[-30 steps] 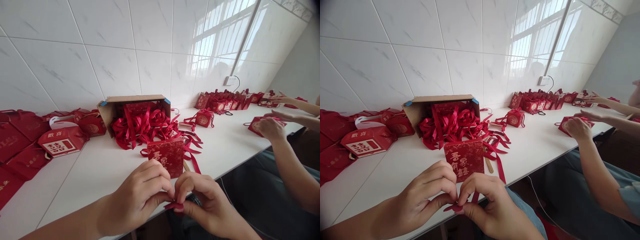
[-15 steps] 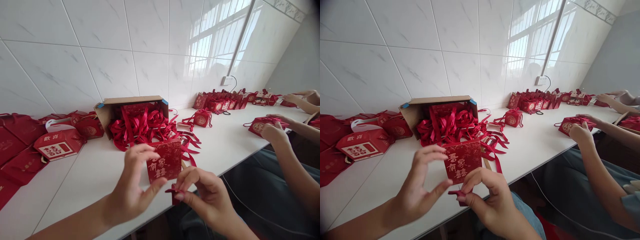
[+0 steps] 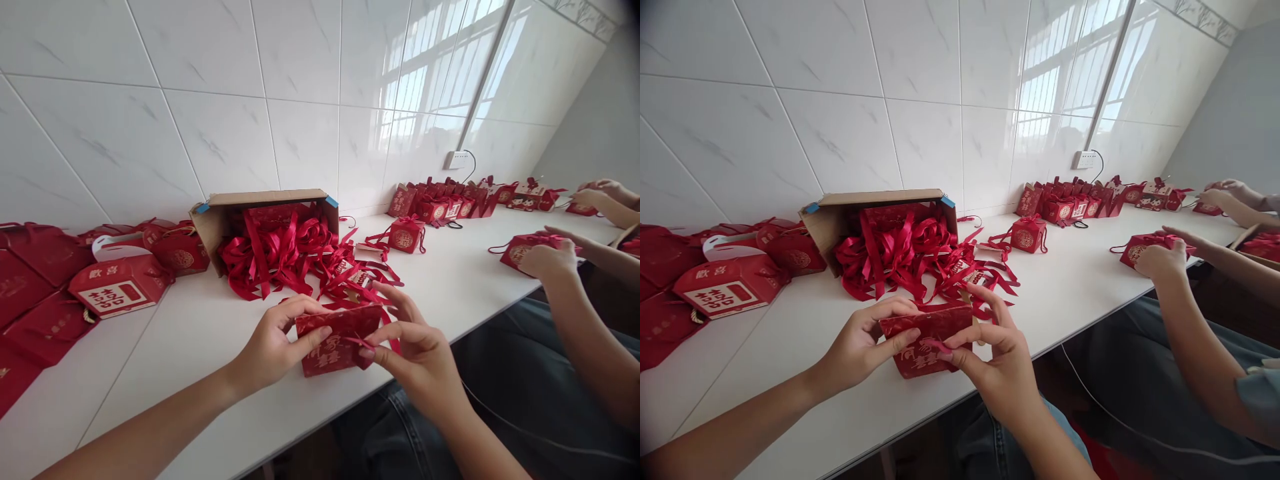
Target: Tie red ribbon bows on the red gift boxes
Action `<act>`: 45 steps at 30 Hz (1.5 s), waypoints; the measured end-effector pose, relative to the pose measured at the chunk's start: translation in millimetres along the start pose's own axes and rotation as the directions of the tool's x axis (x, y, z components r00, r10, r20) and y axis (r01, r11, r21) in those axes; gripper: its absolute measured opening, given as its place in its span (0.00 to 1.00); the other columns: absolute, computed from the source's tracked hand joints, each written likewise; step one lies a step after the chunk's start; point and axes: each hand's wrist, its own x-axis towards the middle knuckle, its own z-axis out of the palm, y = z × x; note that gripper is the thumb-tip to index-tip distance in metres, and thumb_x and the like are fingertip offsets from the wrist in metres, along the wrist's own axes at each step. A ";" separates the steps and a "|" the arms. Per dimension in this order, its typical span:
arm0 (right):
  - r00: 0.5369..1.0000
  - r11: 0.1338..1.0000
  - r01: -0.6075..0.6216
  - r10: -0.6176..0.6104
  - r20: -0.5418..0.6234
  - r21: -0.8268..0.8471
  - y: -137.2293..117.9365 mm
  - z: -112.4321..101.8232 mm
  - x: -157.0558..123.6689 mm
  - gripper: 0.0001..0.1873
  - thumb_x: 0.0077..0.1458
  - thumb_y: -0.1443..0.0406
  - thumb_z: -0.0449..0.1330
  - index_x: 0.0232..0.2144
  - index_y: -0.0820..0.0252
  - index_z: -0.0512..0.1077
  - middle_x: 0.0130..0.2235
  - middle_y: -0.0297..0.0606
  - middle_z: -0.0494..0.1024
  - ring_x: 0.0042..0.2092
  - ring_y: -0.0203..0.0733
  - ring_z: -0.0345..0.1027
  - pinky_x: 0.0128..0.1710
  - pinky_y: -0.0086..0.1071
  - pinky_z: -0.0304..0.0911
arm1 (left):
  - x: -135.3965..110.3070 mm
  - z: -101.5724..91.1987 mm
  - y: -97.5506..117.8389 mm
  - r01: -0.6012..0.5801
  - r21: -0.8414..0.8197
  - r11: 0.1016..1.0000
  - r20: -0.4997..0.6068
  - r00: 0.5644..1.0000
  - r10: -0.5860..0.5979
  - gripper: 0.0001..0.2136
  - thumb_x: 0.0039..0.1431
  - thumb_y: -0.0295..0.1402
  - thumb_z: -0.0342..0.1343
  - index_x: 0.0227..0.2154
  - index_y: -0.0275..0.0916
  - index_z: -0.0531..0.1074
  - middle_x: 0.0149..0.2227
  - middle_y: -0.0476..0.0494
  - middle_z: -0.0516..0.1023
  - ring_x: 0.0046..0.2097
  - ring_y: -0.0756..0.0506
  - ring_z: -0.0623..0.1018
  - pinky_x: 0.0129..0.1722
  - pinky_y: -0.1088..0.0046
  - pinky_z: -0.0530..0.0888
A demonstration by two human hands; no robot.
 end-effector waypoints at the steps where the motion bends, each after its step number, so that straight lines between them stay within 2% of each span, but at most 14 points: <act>1: 1.000 1.000 -0.003 0.003 0.021 -0.002 0.6 1.1 0.5 0.03 0.45 0.67 0.69 0.25 0.53 0.79 0.58 0.39 0.64 0.57 0.52 0.60 0.51 0.44 0.65 | -1.2 1.2 1.4 -0.014 -0.007 1.000 0.001 1.000 0.014 0.04 0.57 0.29 0.58 0.35 0.37 0.75 0.37 0.44 0.76 0.40 0.46 0.76 0.41 0.72 0.72; 5: 0.999 0.999 0.036 -0.035 0.025 -0.029 1.6 8.0 0.3 0.05 0.46 0.70 0.67 0.25 0.53 0.78 0.54 0.40 0.68 0.57 0.51 0.61 0.54 0.45 0.62 | -5.1 4.2 4.3 -0.067 -0.037 0.997 0.030 0.997 0.068 0.05 0.57 0.28 0.58 0.37 0.38 0.76 0.37 0.42 0.77 0.40 0.46 0.76 0.41 0.71 0.72; 10: 0.993 0.990 0.118 -0.119 -0.017 -0.077 -0.6 12.2 -5.3 0.09 0.47 0.73 0.64 0.27 0.53 0.79 0.51 0.40 0.71 0.53 0.49 0.66 0.41 0.36 0.70 | -7.2 4.8 4.6 -0.094 -0.042 0.995 0.046 0.994 0.096 0.06 0.57 0.28 0.58 0.38 0.38 0.76 0.38 0.42 0.77 0.41 0.45 0.76 0.42 0.70 0.73; 15: 0.990 0.985 0.126 -0.132 -0.043 -0.119 -1.2 9.9 -8.2 0.09 0.46 0.73 0.64 0.26 0.53 0.78 0.49 0.41 0.72 0.51 0.49 0.68 0.32 0.30 0.70 | -6.2 4.9 5.3 -0.103 -0.039 0.994 0.038 0.994 0.105 0.06 0.56 0.27 0.59 0.37 0.39 0.77 0.37 0.43 0.77 0.40 0.46 0.76 0.42 0.70 0.73; 20: 0.986 0.976 0.143 -0.155 -0.061 -0.162 -2.1 10.6 -8.4 0.08 0.47 0.72 0.65 0.26 0.53 0.78 0.47 0.41 0.73 0.48 0.48 0.70 0.31 0.30 0.70 | -8.4 5.6 6.7 -0.100 -0.031 0.995 0.042 0.994 0.101 0.06 0.57 0.27 0.59 0.37 0.39 0.77 0.37 0.42 0.77 0.40 0.46 0.76 0.42 0.69 0.73; 26: 0.964 0.954 0.230 -0.250 -0.087 -0.194 -1.0 15.7 -11.4 0.08 0.49 0.74 0.62 0.28 0.54 0.75 0.46 0.42 0.72 0.49 0.46 0.69 0.33 0.31 0.70 | -10.4 7.9 10.2 -0.151 -0.040 0.988 0.061 0.986 0.153 0.07 0.56 0.25 0.59 0.37 0.39 0.76 0.38 0.42 0.76 0.40 0.46 0.76 0.41 0.70 0.74; 29: 0.960 0.968 0.213 -0.233 -0.155 -0.135 1.9 17.4 -11.4 0.14 0.49 0.72 0.64 0.38 0.55 0.69 0.47 0.43 0.72 0.48 0.46 0.69 0.37 0.34 0.70 | -11.2 8.9 12.2 -0.171 -0.038 0.985 0.066 0.983 0.173 0.07 0.57 0.24 0.57 0.37 0.39 0.75 0.38 0.42 0.75 0.40 0.46 0.76 0.41 0.70 0.74; 31: 0.983 0.987 0.142 -0.150 -0.108 -0.079 1.7 18.9 -10.7 0.18 0.49 0.69 0.65 0.42 0.56 0.65 0.46 0.44 0.73 0.44 0.44 0.72 0.35 0.33 0.70 | -13.6 10.9 13.6 -0.176 -0.043 0.984 0.065 0.982 0.178 0.06 0.57 0.24 0.55 0.37 0.38 0.73 0.37 0.43 0.74 0.40 0.47 0.76 0.41 0.70 0.73; 34: 0.999 0.998 0.040 -0.042 -0.034 -0.051 -3.1 24.3 -11.0 0.10 0.50 0.65 0.64 0.34 0.58 0.67 0.36 0.39 0.76 0.34 0.39 0.72 0.28 0.28 0.68 | -20.2 18.3 15.4 -0.087 -0.089 0.992 0.018 0.996 0.089 0.07 0.53 0.27 0.60 0.34 0.38 0.68 0.35 0.45 0.72 0.35 0.48 0.75 0.35 0.73 0.74; 37: 0.993 1.000 0.023 -0.024 -0.115 -0.010 -10.3 33.5 -14.4 0.09 0.49 0.64 0.64 0.28 0.59 0.66 0.28 0.35 0.73 0.30 0.37 0.69 0.25 0.27 0.66 | -26.6 28.0 14.7 0.076 -0.160 0.984 -0.089 0.992 -0.091 0.16 0.45 0.33 0.67 0.30 0.39 0.63 0.32 0.50 0.69 0.27 0.52 0.72 0.25 0.78 0.71; 39: 0.990 0.999 0.042 -0.039 -0.138 0.016 -13.9 39.1 -16.7 0.09 0.49 0.65 0.64 0.27 0.59 0.65 0.28 0.35 0.71 0.29 0.37 0.68 0.25 0.27 0.65 | -28.5 32.1 13.1 0.130 -0.180 0.975 -0.159 0.974 -0.159 0.20 0.43 0.36 0.68 0.29 0.41 0.59 0.30 0.53 0.68 0.26 0.53 0.71 0.23 0.79 0.69; 41: 0.986 0.998 0.068 -0.065 -0.155 0.017 -15.5 42.2 -17.9 0.09 0.49 0.67 0.64 0.26 0.58 0.64 0.27 0.34 0.70 0.29 0.36 0.66 0.24 0.27 0.63 | -28.1 31.8 12.1 0.150 -0.129 0.980 -0.191 0.966 -0.173 0.22 0.44 0.36 0.67 0.31 0.42 0.55 0.30 0.54 0.68 0.26 0.52 0.72 0.22 0.79 0.69; 43: 0.979 0.996 0.093 -0.093 -0.179 -0.008 -15.3 42.4 -17.9 0.10 0.48 0.68 0.63 0.26 0.58 0.63 0.26 0.33 0.69 0.28 0.35 0.65 0.24 0.26 0.62 | -25.7 26.5 13.5 0.146 0.027 0.989 -0.190 0.972 -0.138 0.21 0.47 0.36 0.64 0.35 0.43 0.55 0.32 0.53 0.69 0.28 0.50 0.74 0.25 0.77 0.70; 45: 0.969 0.990 0.133 -0.139 -0.204 -0.042 -14.2 40.5 -17.2 0.11 0.48 0.69 0.64 0.27 0.58 0.63 0.27 0.32 0.68 0.29 0.34 0.64 0.25 0.26 0.62 | -21.9 16.5 17.4 0.091 0.215 0.972 -0.147 0.987 -0.060 0.19 0.49 0.34 0.62 0.38 0.43 0.56 0.35 0.51 0.71 0.32 0.48 0.76 0.30 0.74 0.72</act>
